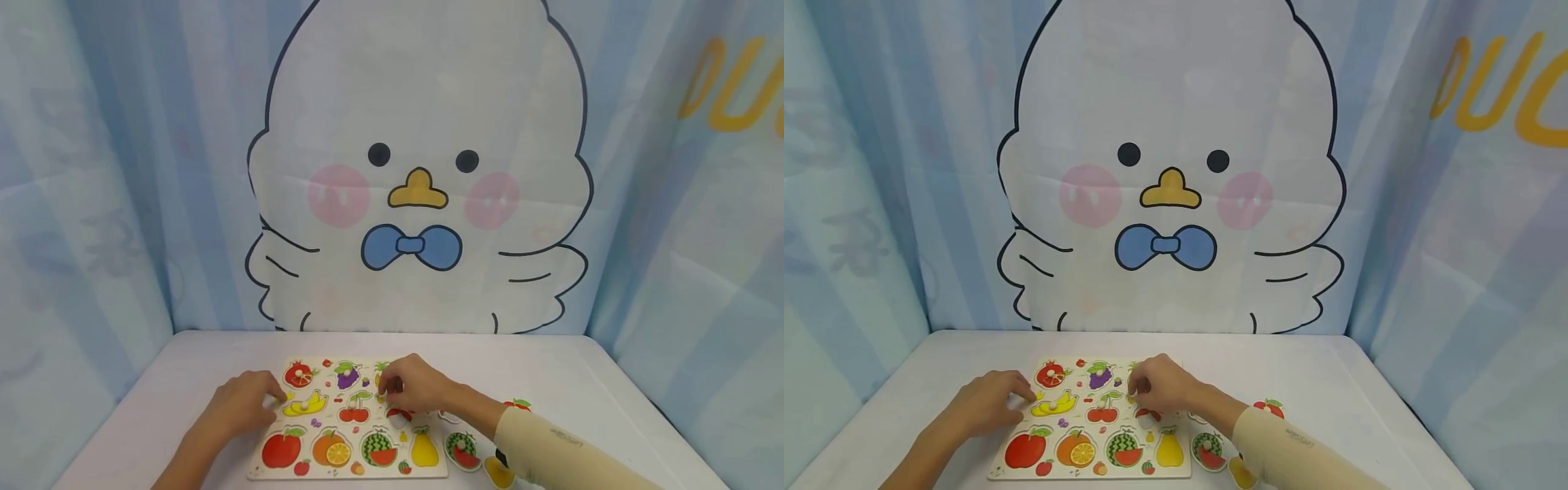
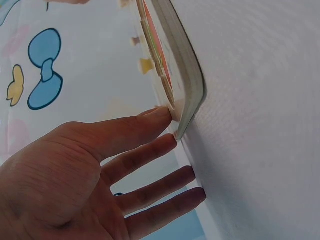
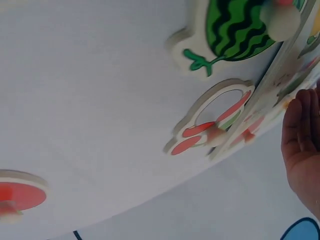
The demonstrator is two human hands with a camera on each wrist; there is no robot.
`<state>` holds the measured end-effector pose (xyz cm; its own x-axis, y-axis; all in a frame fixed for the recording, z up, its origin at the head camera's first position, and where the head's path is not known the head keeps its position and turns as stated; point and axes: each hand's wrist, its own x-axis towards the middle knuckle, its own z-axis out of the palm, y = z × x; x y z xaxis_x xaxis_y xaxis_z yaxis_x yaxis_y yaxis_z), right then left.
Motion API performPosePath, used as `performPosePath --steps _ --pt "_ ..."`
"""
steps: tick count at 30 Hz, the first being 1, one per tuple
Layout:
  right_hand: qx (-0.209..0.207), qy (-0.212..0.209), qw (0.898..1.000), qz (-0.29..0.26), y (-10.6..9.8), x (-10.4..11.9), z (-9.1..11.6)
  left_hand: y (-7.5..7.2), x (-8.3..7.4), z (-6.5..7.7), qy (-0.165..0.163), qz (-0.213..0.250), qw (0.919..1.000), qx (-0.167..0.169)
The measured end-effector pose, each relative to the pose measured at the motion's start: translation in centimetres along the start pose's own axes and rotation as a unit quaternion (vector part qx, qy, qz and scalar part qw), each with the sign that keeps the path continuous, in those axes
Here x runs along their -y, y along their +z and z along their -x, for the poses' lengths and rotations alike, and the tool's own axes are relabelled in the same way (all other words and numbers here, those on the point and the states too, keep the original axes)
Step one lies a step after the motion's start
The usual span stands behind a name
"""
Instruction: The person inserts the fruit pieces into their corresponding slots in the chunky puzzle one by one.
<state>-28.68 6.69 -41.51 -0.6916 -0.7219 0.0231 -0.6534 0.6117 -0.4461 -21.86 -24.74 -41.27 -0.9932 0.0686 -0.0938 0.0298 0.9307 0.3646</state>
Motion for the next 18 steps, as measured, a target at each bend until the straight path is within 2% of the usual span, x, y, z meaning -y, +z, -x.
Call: performPosePath --steps 18 --pt "-0.039 0.082 0.996 0.015 -1.7 -4.2 5.1 0.0 -0.1 0.1 0.002 -0.004 1.0000 0.001"
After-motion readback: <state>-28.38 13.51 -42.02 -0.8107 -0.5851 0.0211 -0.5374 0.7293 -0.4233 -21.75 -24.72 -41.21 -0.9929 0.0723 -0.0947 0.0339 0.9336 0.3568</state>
